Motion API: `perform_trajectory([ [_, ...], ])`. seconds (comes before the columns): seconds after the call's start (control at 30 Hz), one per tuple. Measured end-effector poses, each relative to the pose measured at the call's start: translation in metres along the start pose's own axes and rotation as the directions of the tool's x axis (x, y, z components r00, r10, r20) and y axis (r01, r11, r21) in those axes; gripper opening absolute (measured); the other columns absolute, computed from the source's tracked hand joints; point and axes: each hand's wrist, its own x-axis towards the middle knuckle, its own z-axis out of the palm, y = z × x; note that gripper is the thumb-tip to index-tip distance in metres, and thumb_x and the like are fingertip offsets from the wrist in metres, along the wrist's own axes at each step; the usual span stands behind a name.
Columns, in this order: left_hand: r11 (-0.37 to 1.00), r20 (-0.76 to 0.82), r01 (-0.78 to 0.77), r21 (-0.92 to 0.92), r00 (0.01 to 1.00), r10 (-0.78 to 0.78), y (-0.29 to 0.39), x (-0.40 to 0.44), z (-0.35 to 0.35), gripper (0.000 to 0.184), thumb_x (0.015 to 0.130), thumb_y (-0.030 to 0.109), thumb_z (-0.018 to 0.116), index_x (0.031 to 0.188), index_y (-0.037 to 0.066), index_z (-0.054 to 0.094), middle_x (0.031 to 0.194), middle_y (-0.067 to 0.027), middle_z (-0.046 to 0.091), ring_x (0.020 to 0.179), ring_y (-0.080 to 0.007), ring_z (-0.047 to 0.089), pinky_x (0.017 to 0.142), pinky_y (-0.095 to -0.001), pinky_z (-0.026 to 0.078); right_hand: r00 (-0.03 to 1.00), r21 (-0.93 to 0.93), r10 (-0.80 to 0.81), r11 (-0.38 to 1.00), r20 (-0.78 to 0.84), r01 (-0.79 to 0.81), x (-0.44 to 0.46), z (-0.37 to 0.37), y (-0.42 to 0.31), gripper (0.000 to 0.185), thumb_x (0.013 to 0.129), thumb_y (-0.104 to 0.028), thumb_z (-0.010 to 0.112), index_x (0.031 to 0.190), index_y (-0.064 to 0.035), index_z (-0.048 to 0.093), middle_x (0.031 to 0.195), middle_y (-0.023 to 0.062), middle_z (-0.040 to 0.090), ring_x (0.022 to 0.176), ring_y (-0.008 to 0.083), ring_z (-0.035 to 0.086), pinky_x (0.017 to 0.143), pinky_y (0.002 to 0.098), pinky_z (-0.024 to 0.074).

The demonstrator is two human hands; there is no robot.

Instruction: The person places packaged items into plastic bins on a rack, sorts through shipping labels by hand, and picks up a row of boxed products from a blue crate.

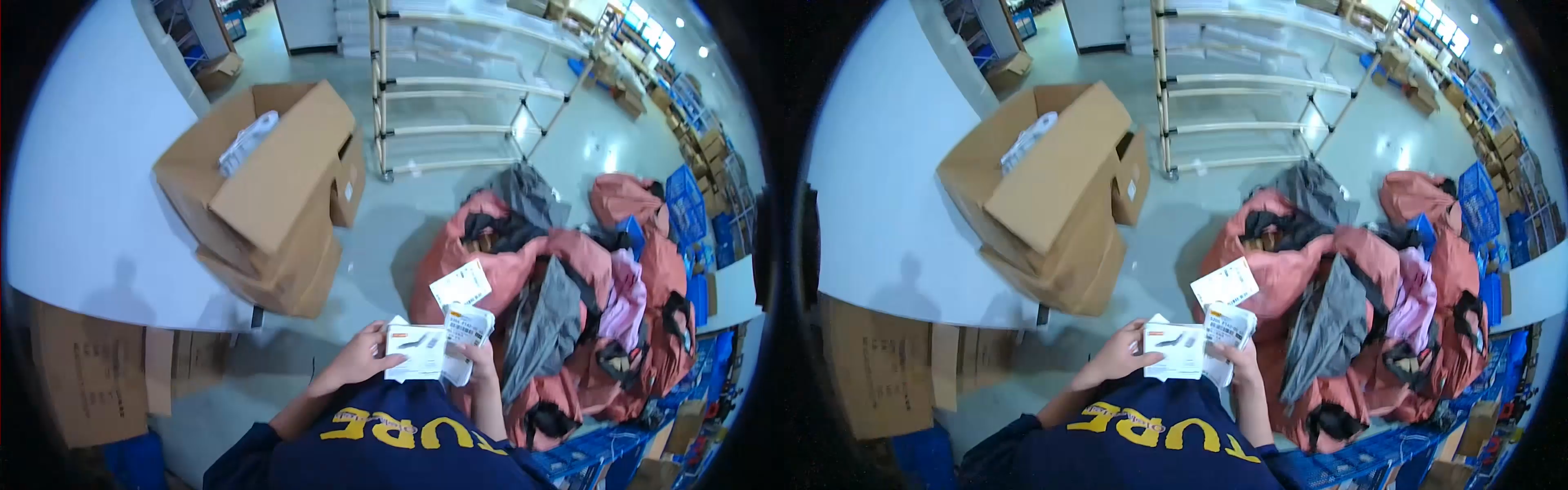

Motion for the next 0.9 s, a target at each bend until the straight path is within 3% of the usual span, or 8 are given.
perform_trajectory([
  [0.07,0.993,-0.113,0.016,-0.119,0.993,-0.029,-0.006,0.019,-0.049,0.038,0.084,0.019,0.074,0.111,-0.006,0.065,0.114,-0.0144,0.058,0.079,-0.0188,0.056,0.068,-0.0287,0.047,0.999,0.156,-0.040,0.987,0.033,0.035,0.047,0.011,-0.001,0.073,0.071,0.000,0.069,0.138,0.0002,0.042,0.121,0.0203,0.062,0.101,0.0357,0.066,0.088,0.0455,0.0533],
  [0.23,0.973,-0.300,-0.022,-0.231,0.952,-0.050,-0.034,0.088,-0.133,0.033,0.083,0.018,0.075,0.106,-0.006,0.067,0.106,-0.0128,0.061,0.071,-0.0178,0.054,0.062,-0.0260,0.044,0.984,0.244,-0.176,0.953,-0.029,0.178,0.119,0.025,-0.033,0.068,0.074,-0.002,0.064,0.138,0.0006,0.043,0.119,0.0211,0.063,0.098,0.0387,0.067,0.085,0.0477,0.0543],
  [0.4,0.984,-0.257,0.096,-0.152,0.957,-0.133,-0.053,0.182,-0.176,0.032,0.083,0.018,0.075,0.104,-0.005,0.068,0.102,-0.0130,0.062,0.074,-0.0178,0.055,0.064,-0.0261,0.046,0.954,0.355,-0.298,0.888,-0.042,0.293,0.188,0.047,-0.086,0.064,0.076,-0.005,0.062,0.137,0.0014,0.044,0.116,0.0205,0.065,0.096,0.0376,0.067,0.083,0.0445,0.0549],
  [0.57,0.984,-0.219,0.146,-0.099,0.962,-0.165,-0.007,0.292,-0.211,0.030,0.083,0.017,0.074,0.104,-0.004,0.068,0.102,-0.0128,0.062,0.078,-0.0190,0.058,0.066,-0.0264,0.047,0.968,0.314,-0.222,0.916,-0.117,0.248,0.332,-0.007,-0.115,0.060,0.077,-0.007,0.059,0.135,0.0022,0.045,0.113,0.0198,0.065,0.093,0.0353,0.067,0.082,0.0421,0.0543],
  [0.63,0.988,-0.234,0.120,-0.094,0.962,-0.139,-0.005,0.352,-0.232,0.031,0.083,0.017,0.074,0.105,-0.004,0.068,0.103,-0.0131,0.062,0.080,-0.0195,0.058,0.067,-0.0270,0.048,0.945,0.255,-0.121,0.945,-0.303,0.203,0.411,-0.031,-0.126,0.060,0.077,-0.009,0.059,0.135,0.0022,0.046,0.110,0.0197,0.066,0.089,0.0335,0.067,0.081,0.0403,0.0535],
  [0.8,0.995,-0.349,0.071,-0.063,0.933,-0.089,0.047,0.481,-0.291,0.032,0.082,0.011,0.074,0.109,-0.004,0.067,0.110,-0.0159,0.060,0.092,-0.0235,0.061,0.076,-0.0307,0.050,0.962,0.359,-0.210,0.896,-0.175,0.261,0.578,0.001,-0.235,0.058,0.080,-0.011,0.059,0.134,0.0020,0.046,0.110,0.0218,0.064,0.088,0.0329,0.066,0.082,0.0407,0.0517],
  [0.83,0.995,-0.336,0.080,-0.061,0.937,-0.096,0.053,0.507,-0.305,0.032,0.082,0.011,0.074,0.109,-0.004,0.067,0.110,-0.0159,0.060,0.092,-0.0235,0.061,0.076,-0.0307,0.050,0.973,0.358,-0.214,0.905,-0.087,0.231,0.606,0.006,-0.261,0.058,0.079,-0.011,0.059,0.134,0.0023,0.046,0.111,0.0222,0.063,0.091,0.0331,0.066,0.084,0.0417,0.0503],
  [0.9,0.994,-0.473,-0.093,-0.051,0.879,0.058,0.062,0.555,-0.327,0.033,0.080,0.006,0.073,0.111,-0.004,0.066,0.114,-0.0174,0.059,0.096,-0.0258,0.060,0.082,-0.0327,0.050,0.951,0.192,-0.273,0.935,-0.145,0.298,0.659,0.020,-0.310,0.058,0.079,-0.012,0.059,0.134,0.0024,0.046,0.111,0.0223,0.063,0.093,0.0325,0.066,0.083,0.0419,0.0498],
])
